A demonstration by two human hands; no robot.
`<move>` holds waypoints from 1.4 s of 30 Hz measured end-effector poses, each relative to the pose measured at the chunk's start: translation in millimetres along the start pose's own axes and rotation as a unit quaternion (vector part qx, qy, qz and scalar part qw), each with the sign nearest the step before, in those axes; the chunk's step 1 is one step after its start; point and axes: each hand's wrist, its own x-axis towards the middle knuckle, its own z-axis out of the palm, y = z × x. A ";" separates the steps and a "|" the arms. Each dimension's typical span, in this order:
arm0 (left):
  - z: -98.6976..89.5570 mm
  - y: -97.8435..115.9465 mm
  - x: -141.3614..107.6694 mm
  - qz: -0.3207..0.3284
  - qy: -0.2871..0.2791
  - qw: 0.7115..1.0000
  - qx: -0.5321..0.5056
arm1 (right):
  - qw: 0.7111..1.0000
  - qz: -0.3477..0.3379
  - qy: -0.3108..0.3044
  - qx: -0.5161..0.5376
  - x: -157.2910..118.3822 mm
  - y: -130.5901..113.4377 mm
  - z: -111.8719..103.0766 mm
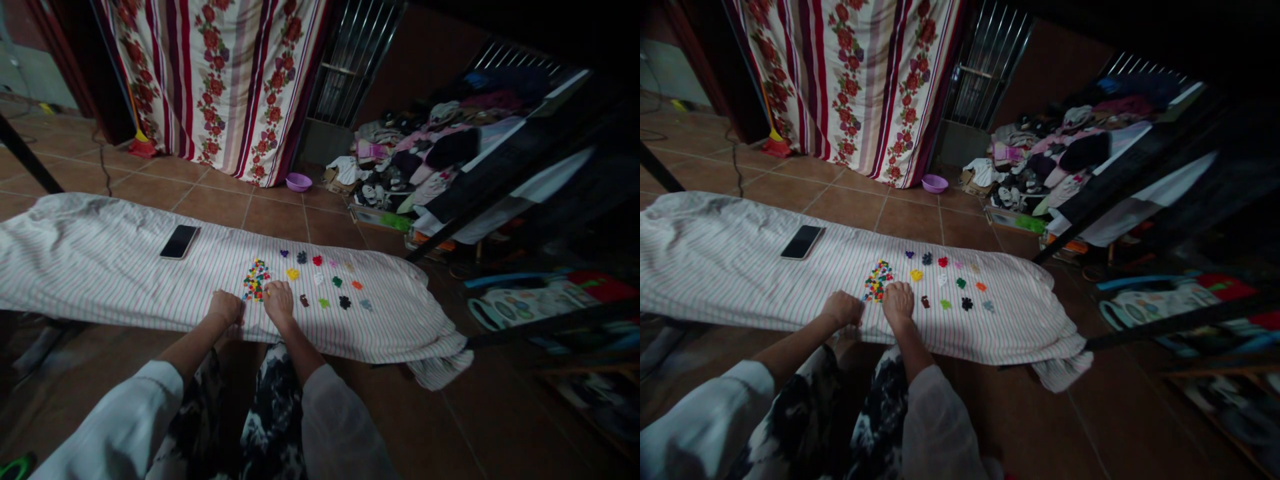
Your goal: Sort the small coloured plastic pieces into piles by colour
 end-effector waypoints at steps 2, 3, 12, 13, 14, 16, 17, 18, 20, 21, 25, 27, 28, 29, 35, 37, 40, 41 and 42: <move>0.7 -0.3 -0.2 0.000 0.004 1.000 0.001 | 1.000 0.004 0.015 0.011 1.1 5.7 -4.8; 1.1 -0.4 -0.1 -0.001 0.005 1.000 0.002 | 1.000 0.008 0.025 0.016 1.2 10.5 -7.7; 1.6 -1.2 -0.5 -0.001 0.006 1.000 0.004 | 0.994 0.060 0.087 0.026 -20.0 76.9 -27.6; 1.7 -1.3 -0.7 -0.003 0.007 1.000 0.004 | 0.993 0.067 0.089 0.029 -22.5 82.1 -27.6; 1.8 -1.3 -0.9 -0.005 0.008 1.000 0.005 | 0.993 0.074 0.091 0.032 -24.5 86.6 -27.2; 2.1 -1.1 -0.8 -0.008 0.008 1.000 0.006 | 0.991 0.085 0.096 0.039 -27.1 93.3 -25.5; 2.3 -1.0 -0.5 -0.009 0.008 1.000 0.007 | 0.990 0.089 0.098 0.041 -27.9 95.9 -24.5; 2.4 -0.9 -0.3 -0.010 0.007 1.000 0.008 | 0.990 0.092 0.100 0.042 -28.6 97.9 -23.4; 2.5 -0.8 0.4 -0.011 0.005 1.000 0.010 | 0.989 0.091 0.104 0.044 -29.6 100.7 -21.2; 2.5 -0.8 0.7 -0.011 0.003 1.000 0.011 | 0.989 0.088 0.106 0.046 -30.1 101.5 -20.2; 2.6 -0.6 1.4 -0.016 0.001 1.000 0.014 | 0.988 0.083 0.113 0.057 -31.3 102.3 -17.3; 2.7 -0.3 1.6 -0.018 0.000 1.000 0.015 | 0.987 0.081 0.121 0.065 -32.0 101.9 -16.4; 2.7 -0.2 1.8 -0.019 0.000 1.000 0.015 | 0.986 0.079 0.126 0.069 -32.5 101.8 -16.1; 2.7 -0.1 1.9 -0.020 -0.001 1.000 0.015 | 0.986 0.076 0.130 0.073 -33.3 101.8 -15.9; 1.3 0.6 1.9 -0.028 -0.007 1.000 0.012 | 0.988 0.020 0.116 0.103 -39.8 105.4 -16.1; 0.6 1.0 1.4 -0.030 -0.006 0.999 0.012 | 0.988 0.014 0.110 0.107 -41.4 107.4 -16.1; -0.1 1.5 0.5 -0.033 -0.007 0.999 0.012 | 0.987 0.014 0.115 0.110 -43.3 109.3 -15.0; -0.1 1.5 0.5 -0.033 -0.007 0.999 0.012 | 0.986 0.014 0.120 0.111 -43.9 109.6 -14.4; 0.0 1.4 0.6 -0.032 -0.008 0.999 0.013 | 0.986 0.014 0.124 0.113 -44.7 109.8 -13.6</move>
